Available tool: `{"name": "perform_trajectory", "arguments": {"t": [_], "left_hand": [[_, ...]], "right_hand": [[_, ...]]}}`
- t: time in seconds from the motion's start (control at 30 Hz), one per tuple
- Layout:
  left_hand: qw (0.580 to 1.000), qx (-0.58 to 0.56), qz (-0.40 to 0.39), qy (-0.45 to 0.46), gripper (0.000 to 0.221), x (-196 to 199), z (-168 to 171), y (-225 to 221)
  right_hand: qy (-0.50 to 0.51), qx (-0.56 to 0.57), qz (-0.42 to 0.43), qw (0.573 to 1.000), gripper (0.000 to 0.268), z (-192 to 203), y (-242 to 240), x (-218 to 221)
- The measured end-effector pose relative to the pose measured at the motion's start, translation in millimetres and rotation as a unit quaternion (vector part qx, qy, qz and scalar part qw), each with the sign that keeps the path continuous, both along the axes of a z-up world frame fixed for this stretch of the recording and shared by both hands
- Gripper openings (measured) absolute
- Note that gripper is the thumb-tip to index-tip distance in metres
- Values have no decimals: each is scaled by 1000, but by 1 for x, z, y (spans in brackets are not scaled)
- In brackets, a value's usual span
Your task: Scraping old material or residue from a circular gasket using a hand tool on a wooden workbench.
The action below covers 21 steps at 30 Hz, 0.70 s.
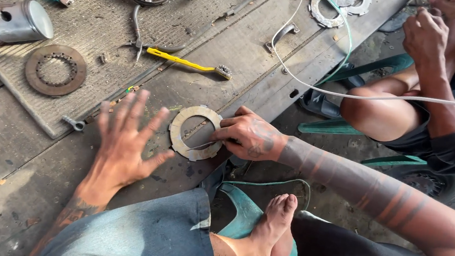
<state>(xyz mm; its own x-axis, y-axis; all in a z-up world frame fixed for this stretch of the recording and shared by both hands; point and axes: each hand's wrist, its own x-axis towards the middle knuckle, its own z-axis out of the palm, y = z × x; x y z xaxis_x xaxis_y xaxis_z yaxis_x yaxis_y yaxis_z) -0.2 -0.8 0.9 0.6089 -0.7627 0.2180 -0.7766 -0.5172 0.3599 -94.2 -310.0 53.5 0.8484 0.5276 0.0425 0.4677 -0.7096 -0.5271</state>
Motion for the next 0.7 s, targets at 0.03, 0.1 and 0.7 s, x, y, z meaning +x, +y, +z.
{"name": "perform_trajectory", "arguments": {"t": [0.03,0.1,0.7], "left_hand": [[1000,3,1,-1,84,-2,-4,-1],[998,42,-45,-4,82,-7,-14,-5],[998,-12,-61,-10,76,-5,-20,-5]], "right_hand": [[-1,3,1,1000,12,-2,0,1],[44,28,-22,998,12,-6,-1,3],[101,79,-42,991,11,6,-2,2]]}}
